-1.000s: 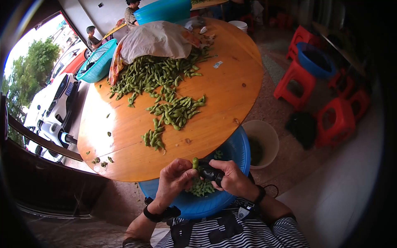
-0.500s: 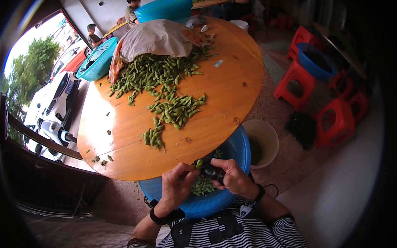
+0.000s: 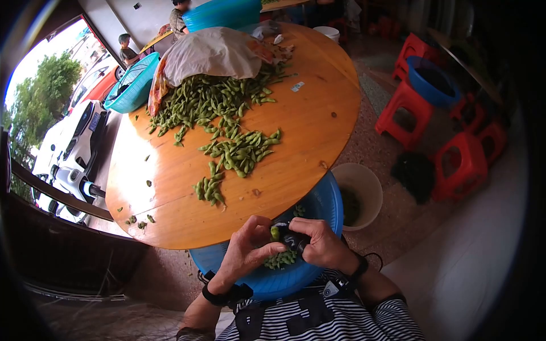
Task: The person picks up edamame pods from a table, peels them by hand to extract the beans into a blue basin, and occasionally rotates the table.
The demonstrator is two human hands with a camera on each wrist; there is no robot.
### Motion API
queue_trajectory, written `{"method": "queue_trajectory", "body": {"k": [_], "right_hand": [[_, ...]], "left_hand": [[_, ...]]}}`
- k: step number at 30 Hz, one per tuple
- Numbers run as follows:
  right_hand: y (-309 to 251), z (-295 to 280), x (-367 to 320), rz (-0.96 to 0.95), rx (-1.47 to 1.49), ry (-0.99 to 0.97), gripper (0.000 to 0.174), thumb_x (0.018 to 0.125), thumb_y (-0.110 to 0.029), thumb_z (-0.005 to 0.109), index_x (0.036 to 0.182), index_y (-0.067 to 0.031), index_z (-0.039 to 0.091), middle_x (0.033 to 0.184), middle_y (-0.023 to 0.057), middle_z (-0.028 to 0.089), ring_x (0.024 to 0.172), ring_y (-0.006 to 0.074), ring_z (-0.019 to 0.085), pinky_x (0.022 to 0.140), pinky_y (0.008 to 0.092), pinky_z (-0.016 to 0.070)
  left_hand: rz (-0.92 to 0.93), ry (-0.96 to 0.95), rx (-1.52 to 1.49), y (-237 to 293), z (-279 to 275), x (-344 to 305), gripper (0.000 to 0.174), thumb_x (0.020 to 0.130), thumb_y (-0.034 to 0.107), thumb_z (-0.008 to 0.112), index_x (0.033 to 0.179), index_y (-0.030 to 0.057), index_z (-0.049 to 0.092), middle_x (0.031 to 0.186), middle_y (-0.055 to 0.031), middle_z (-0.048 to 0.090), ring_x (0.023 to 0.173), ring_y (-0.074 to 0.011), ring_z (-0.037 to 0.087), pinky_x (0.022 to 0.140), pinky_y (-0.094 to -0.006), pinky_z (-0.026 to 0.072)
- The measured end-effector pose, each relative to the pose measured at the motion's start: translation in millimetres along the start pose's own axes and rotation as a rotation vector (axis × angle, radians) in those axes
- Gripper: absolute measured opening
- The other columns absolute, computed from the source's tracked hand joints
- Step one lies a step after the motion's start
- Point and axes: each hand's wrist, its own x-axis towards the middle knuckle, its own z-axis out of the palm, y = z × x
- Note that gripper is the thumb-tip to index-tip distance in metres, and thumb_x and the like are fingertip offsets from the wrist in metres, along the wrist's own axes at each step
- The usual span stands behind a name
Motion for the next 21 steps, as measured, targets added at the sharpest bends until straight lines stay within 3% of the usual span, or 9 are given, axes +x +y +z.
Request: {"method": "queue_trajectory", "body": {"k": [2,4,7,8,10,12,13,16,21], "right_hand": [[-8,-8,0,-0.077,-0.380,-0.105,0.041,0.067,0.007,0.048,0.106,0.0056,0.061,0.087,0.0141,0.059,0.078,0.0281,0.059,0.070,0.0300,0.0469],[-12,-7,1,-0.075,-0.388,-0.053,0.046,0.062,0.007,0.048,0.106,0.0063,0.060,0.086,0.0186,0.056,0.077,0.0346,0.057,0.070,0.0317,0.0464],[-4,-11,2,-0.246,-0.438,0.008,0.044,0.063,0.005,0.048,0.105,0.0071,0.059,0.083,0.0188,0.056,0.074,0.0356,0.055,0.069,0.0329,0.0464],[-8,-13,4,-0.265,-0.418,0.010,0.044,0.063,0.005,0.048,0.106,0.0076,0.060,0.083,0.0173,0.058,0.073,0.0321,0.056,0.069,0.0317,0.0469],[-11,-13,6,-0.289,-0.398,0.011,0.045,0.063,0.004,0.048,0.106,0.0081,0.061,0.083,0.0158,0.061,0.072,0.0285,0.058,0.069,0.0305,0.0473],[-12,-11,1,-0.010,-0.069,0.150,0.046,0.065,0.004,0.045,0.108,0.0085,0.061,0.084,0.0095,0.065,0.065,0.0151,0.057,0.064,0.0245,0.0458],[-14,-23,-3,0.135,-0.071,0.008,0.021,0.086,-0.001,0.052,0.103,0.0026,0.064,0.084,0.0060,0.064,0.058,0.0056,0.053,0.050,0.0201,0.0434],[-2,-14,-7,0.304,0.440,-0.017,0.051,0.071,0.009,0.032,0.113,0.0056,0.061,0.086,0.0068,0.065,0.056,0.0041,0.048,0.048,0.0182,0.0363],[-2,-7,-6,0.296,0.499,-0.022,0.047,0.074,0.012,0.036,0.114,0.0061,0.060,0.089,0.0100,0.065,0.056,0.0039,0.047,0.045,0.0192,0.0359]], "left_hand": [[0.043,0.088,0.089,3,5,1,0.031,0.087,0.015,0.074,0.106,0.0004,0.054,0.079,-0.0103,0.063,0.069,-0.0125,0.062,0.060,-0.0274,0.0488],[0.411,0.327,0.482,-3,6,5,0.026,0.088,0.008,0.071,0.110,0.0012,0.060,0.083,-0.0094,0.063,0.073,-0.0098,0.062,0.064,-0.0242,0.0481],[0.050,0.190,0.120,4,2,-5,0.024,0.090,0.004,0.066,0.113,0.0001,0.062,0.087,-0.0088,0.065,0.076,-0.0119,0.063,0.069,-0.0263,0.0508],[0.052,0.194,0.122,3,2,-6,0.024,0.090,0.004,0.066,0.113,0.0001,0.062,0.087,-0.0088,0.065,0.076,-0.0119,0.063,0.069,-0.0263,0.0508],[-0.123,0.135,-0.564,0,1,-6,0.020,0.091,0.001,0.061,0.111,-0.0010,0.061,0.093,-0.0087,0.066,0.077,-0.0148,0.065,0.071,-0.0277,0.0524],[-0.106,0.147,-0.677,-1,3,-5,0.018,0.092,0.001,0.060,0.109,-0.0010,0.060,0.093,-0.0085,0.066,0.077,-0.0155,0.065,0.070,-0.0275,0.0525],[-0.086,0.158,-0.791,-1,5,-3,0.015,0.092,0.000,0.059,0.107,-0.0009,0.060,0.094,-0.0083,0.066,0.078,-0.0162,0.065,0.070,-0.0272,0.0527],[-0.069,0.126,-0.825,-11,11,-1,0.014,0.091,-0.003,0.059,0.104,-0.0005,0.058,0.094,-0.0093,0.066,0.078,-0.0163,0.065,0.070,-0.0274,0.0530],[-0.042,0.182,-0.674,-10,17,-4,0.015,0.087,-0.007,0.063,0.100,-0.0021,0.057,0.098,-0.0079,0.064,0.084,-0.0144,0.065,0.074,-0.0272,0.0532]]}}
